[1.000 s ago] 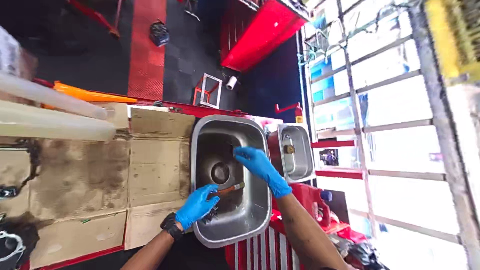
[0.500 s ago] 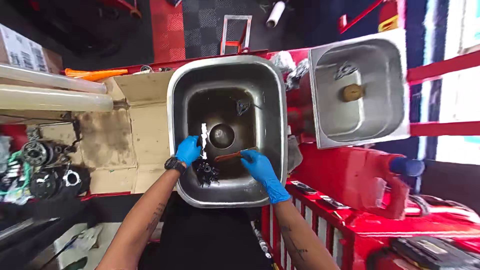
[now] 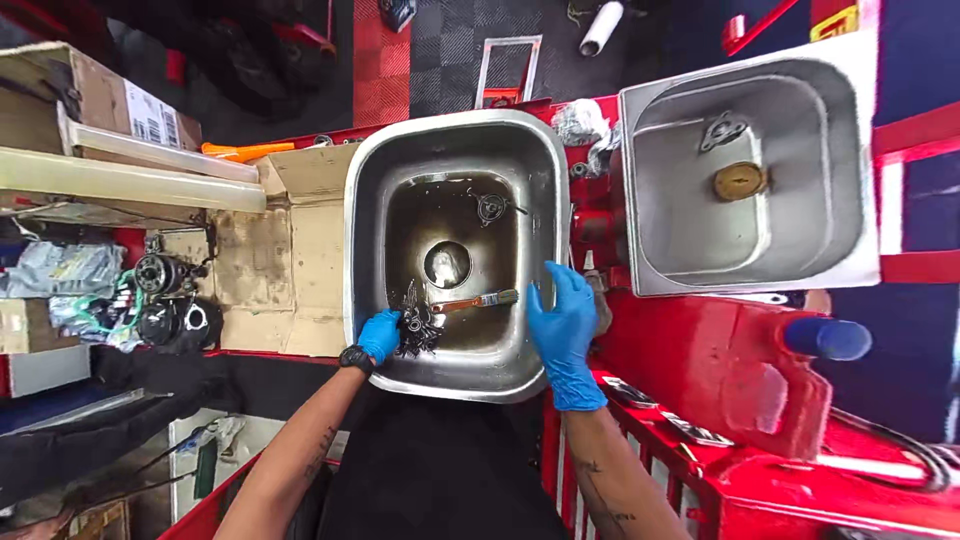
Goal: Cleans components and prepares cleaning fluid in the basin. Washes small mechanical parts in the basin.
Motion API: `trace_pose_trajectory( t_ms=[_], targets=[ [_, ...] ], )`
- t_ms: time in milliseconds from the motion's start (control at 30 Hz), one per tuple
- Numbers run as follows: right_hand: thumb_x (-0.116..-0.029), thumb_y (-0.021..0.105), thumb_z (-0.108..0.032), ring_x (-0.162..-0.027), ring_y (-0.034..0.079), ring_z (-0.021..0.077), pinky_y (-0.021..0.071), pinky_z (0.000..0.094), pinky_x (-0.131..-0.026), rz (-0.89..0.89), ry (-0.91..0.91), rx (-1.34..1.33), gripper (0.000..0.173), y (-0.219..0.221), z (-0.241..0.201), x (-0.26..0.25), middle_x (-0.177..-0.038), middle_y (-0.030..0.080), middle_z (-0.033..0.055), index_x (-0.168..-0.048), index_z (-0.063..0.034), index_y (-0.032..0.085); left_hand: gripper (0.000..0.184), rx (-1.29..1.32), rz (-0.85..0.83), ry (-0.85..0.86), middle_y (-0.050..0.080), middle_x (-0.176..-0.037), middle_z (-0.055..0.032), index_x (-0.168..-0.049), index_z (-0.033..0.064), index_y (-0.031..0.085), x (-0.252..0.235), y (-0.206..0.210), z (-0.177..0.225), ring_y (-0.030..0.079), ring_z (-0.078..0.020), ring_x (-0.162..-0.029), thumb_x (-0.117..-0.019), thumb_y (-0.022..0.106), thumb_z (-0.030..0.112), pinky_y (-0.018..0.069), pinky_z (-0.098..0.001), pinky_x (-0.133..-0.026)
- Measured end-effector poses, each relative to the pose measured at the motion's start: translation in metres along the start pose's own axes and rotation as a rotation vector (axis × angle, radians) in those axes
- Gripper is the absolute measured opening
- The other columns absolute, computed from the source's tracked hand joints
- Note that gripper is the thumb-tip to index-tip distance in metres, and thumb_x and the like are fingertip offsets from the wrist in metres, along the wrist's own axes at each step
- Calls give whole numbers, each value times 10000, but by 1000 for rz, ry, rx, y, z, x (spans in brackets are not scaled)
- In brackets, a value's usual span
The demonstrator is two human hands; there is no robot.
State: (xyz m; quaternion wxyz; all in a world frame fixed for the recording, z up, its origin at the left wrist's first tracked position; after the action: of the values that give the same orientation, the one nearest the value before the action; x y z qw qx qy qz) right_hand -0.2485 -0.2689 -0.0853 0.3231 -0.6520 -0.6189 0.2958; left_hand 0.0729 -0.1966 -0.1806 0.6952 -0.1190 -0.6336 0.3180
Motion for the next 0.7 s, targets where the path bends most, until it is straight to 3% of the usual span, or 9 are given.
trace_pose_trajectory(
  t_ms=[167, 333, 433, 567, 700],
  targets=[
    [-936, 696, -269, -1209, 601, 408, 480, 543, -1026, 10, 329, 50, 450, -1, 12, -50, -1281, 621, 259, -1277, 17, 625, 491, 56, 50, -50, 503, -1499, -224, -1467, 37, 523, 2, 7, 3, 512, -388, -1370, -999, 568, 177, 420, -565, -1131],
    [-906, 732, -289, -1185, 627, 417, 503, 616, -950, -63, 524, 82, 561, 10, 19, -89, -1288, 628, 249, -1367, -27, 548, 496, 41, 82, -30, 522, -1484, -214, -1466, 47, 529, 4, 12, 1, 516, -379, -1369, -991, 570, 185, 423, -567, -1127],
    [-925, 704, -303, -1144, 656, 432, 507, 637, -924, -149, 568, 102, 500, 23, 29, -99, -1188, 684, 261, -1314, -9, 593, 491, 37, 96, -38, 521, -1484, -215, -1467, 48, 527, 4, 14, 2, 521, -384, -1362, -1003, 564, 206, 421, -577, -1123],
    [-934, 662, -234, -1083, 673, 418, 502, 627, -898, -43, 501, 62, 292, 24, 25, -96, -1086, 706, 247, -1133, -21, 679, 496, 59, 116, -36, 518, -1494, -198, -1477, 55, 518, 6, 19, 2, 516, -364, -1373, -1006, 563, 202, 420, -556, -1133],
    [-942, 667, -256, -1079, 677, 400, 498, 610, -923, 6, 475, 33, 294, 18, 19, -91, -1075, 715, 232, -1117, -23, 701, 510, 104, 156, -27, 518, -1500, -191, -1485, 51, 507, 11, 24, 3, 513, -356, -1379, -1001, 569, 200, 417, -542, -1140]
  ],
)
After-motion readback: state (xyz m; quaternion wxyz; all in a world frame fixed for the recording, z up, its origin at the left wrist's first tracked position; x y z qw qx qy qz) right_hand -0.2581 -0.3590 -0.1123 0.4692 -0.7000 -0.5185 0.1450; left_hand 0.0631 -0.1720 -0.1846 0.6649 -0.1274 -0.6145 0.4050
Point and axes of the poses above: each hand's wrist, its own x-axis away from the middle knuckle, its own y-axis out of the palm, z = x × y, the point moved 4 cm from there along -x, towards the middle knuckle
